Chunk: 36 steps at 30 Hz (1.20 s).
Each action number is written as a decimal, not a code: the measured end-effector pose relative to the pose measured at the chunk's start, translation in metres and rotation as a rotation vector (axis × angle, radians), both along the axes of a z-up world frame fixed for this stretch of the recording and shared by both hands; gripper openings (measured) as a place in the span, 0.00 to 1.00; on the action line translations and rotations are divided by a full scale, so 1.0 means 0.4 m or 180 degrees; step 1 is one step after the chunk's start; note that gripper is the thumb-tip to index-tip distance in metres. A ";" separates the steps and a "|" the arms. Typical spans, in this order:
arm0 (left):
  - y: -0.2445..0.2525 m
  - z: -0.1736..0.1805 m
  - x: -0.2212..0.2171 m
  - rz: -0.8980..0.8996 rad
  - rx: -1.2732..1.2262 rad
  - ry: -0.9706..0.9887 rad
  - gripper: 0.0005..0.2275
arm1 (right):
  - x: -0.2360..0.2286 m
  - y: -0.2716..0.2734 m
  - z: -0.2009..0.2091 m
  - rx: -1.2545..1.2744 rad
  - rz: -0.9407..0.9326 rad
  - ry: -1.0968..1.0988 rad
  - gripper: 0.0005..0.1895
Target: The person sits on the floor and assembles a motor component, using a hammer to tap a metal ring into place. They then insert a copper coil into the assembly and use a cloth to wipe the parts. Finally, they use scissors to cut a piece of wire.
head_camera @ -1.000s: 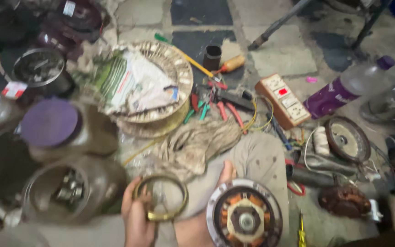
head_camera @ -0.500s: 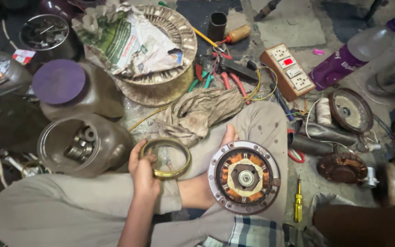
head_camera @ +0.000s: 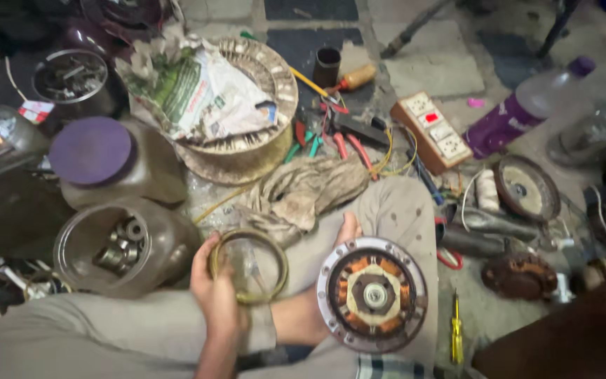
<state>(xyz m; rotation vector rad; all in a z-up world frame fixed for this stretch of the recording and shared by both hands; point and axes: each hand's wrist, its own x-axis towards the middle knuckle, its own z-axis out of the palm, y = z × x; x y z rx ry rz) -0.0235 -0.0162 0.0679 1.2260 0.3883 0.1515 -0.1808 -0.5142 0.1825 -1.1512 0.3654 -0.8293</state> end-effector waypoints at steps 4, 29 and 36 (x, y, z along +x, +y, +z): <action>-0.008 0.121 -0.002 -0.0647 0.1524 -0.1458 0.25 | 0.262 0.056 0.006 0.0308 0.1465 -0.0883 0.16; -0.074 0.093 0.234 -0.0987 0.2238 -0.1708 0.26 | 0.778 0.315 -0.371 -0.4244 0.1480 0.1444 0.37; -0.006 0.220 0.159 -0.0467 0.3114 -0.1846 0.24 | 0.682 0.578 -0.208 -0.4650 0.3789 0.1868 0.22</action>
